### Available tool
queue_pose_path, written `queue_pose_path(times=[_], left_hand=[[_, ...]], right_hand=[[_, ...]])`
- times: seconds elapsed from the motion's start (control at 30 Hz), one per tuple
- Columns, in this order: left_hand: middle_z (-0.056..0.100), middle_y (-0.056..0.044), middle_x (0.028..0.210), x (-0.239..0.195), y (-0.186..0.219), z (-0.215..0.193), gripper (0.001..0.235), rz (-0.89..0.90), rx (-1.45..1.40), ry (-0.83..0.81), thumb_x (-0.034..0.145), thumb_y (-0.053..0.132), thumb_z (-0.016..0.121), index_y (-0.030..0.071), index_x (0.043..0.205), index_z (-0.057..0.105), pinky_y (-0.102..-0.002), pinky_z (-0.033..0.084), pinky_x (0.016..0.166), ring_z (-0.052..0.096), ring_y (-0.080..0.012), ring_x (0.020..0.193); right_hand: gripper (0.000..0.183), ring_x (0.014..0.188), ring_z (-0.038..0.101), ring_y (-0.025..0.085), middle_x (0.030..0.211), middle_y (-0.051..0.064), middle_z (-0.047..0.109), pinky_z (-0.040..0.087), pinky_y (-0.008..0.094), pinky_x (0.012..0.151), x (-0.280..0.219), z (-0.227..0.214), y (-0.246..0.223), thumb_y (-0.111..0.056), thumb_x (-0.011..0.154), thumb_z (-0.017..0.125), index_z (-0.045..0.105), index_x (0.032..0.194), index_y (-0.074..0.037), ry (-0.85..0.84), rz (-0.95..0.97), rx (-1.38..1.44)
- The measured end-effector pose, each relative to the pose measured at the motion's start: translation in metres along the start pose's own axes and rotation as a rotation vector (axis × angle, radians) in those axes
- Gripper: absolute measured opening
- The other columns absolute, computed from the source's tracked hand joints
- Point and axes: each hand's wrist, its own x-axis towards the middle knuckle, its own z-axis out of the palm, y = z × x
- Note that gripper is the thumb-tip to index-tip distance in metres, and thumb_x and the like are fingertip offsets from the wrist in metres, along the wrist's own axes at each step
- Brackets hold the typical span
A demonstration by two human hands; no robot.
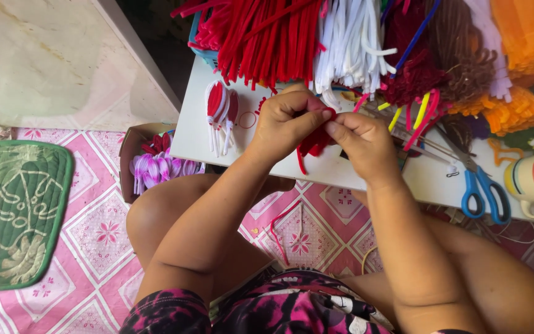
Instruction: Bundling and twisting red pipe cleaners into small decorative shapes
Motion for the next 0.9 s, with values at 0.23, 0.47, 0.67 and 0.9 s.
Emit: queue_pose_path(times=[0.23,0.47,0.67,0.9], left_hand=[[0.062,-0.005,0.077,0.0,0.003,-0.005,0.008,0.012,-0.038,0.098,0.086,0.009,0.078,0.005,0.08,0.076,-0.026,0.049,0.072,0.06,-0.0112,0.077],[0.063,-0.005,0.077,0.005,0.013,-0.007,0.01,0.046,-0.054,0.108,0.087,0.011,0.079,0.003,0.082,0.075,-0.026,0.049,0.069,0.06,-0.0116,0.075],[0.062,-0.005,0.079,0.008,0.027,-0.007,0.01,-0.009,-0.077,0.05,0.09,0.012,0.079,0.003,0.086,0.075,-0.025,0.048,0.069,0.059,-0.0091,0.076],[0.066,-0.016,0.056,0.002,0.097,0.017,0.021,-0.446,-0.342,-0.096,0.094,0.018,0.071,0.003,0.079,0.071,-0.023,0.054,0.037,0.066,-0.0173,0.044]], right_hand=[[0.027,0.056,0.051,0.006,0.053,-0.001,0.045,0.042,0.016,0.054,-0.002,0.039,-0.026,-0.014,0.099,0.068,0.063,0.074,-0.005,0.043,0.053,0.487],[0.024,0.063,0.072,0.025,0.066,0.016,0.067,0.062,0.041,0.064,0.003,0.037,0.035,-0.014,0.102,0.064,0.069,0.085,0.002,-0.241,0.118,0.76],[0.031,0.051,0.065,0.026,0.058,0.021,0.061,0.06,0.042,0.054,-0.002,0.02,0.04,-0.013,0.105,0.057,0.067,0.087,0.01,-0.299,0.122,0.726],[0.029,0.07,0.076,0.036,0.07,0.025,0.067,0.065,0.048,0.062,0.01,0.014,0.034,-0.014,0.105,0.059,0.067,0.086,0.006,-0.408,0.084,0.733]])
